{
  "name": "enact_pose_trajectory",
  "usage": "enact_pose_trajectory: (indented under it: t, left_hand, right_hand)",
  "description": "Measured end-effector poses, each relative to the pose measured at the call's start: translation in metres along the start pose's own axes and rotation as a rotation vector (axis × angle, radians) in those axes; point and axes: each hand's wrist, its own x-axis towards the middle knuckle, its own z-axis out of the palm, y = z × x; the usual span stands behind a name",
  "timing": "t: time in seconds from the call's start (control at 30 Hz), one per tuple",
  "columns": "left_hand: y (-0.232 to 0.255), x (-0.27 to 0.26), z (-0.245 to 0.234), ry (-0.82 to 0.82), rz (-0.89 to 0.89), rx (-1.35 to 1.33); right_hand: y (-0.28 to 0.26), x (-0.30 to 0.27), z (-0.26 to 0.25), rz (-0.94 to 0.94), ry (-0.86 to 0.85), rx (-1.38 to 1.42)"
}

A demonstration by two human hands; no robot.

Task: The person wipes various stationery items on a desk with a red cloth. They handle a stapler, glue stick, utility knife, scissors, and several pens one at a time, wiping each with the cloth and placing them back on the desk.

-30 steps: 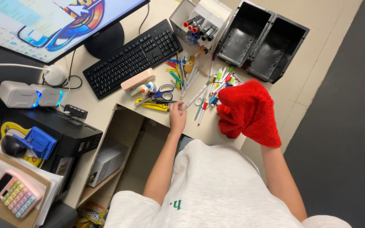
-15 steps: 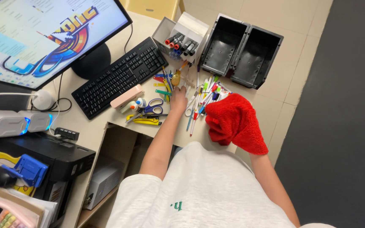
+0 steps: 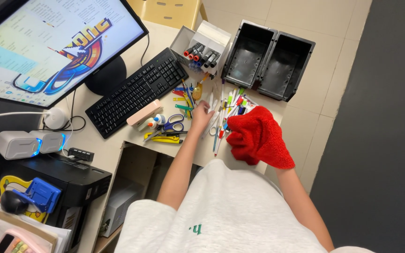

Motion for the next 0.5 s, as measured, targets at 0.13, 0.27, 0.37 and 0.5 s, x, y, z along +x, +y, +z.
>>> enact_pose_trajectory:
  t: [0.13, 0.27, 0.37, 0.5]
  left_hand:
    - [0.033, -0.038, -0.009, -0.042, -0.485, -0.406]
    - [0.090, -0.085, -0.014, -0.180, -0.515, -1.023]
    - [0.136, -0.114, -0.012, -0.267, -0.451, -1.032]
    - [0.161, -0.134, -0.013, -0.419, -0.352, -0.977]
  right_hand:
    - [0.005, 0.005, 0.008, -0.027, 0.008, -0.091]
    - [-0.029, 0.017, 0.024, -0.137, 0.003, -0.409]
    - [-0.051, 0.028, 0.030, -0.214, -0.042, -0.594]
    - [0.004, 0.034, 0.031, -0.156, -0.089, -0.811]
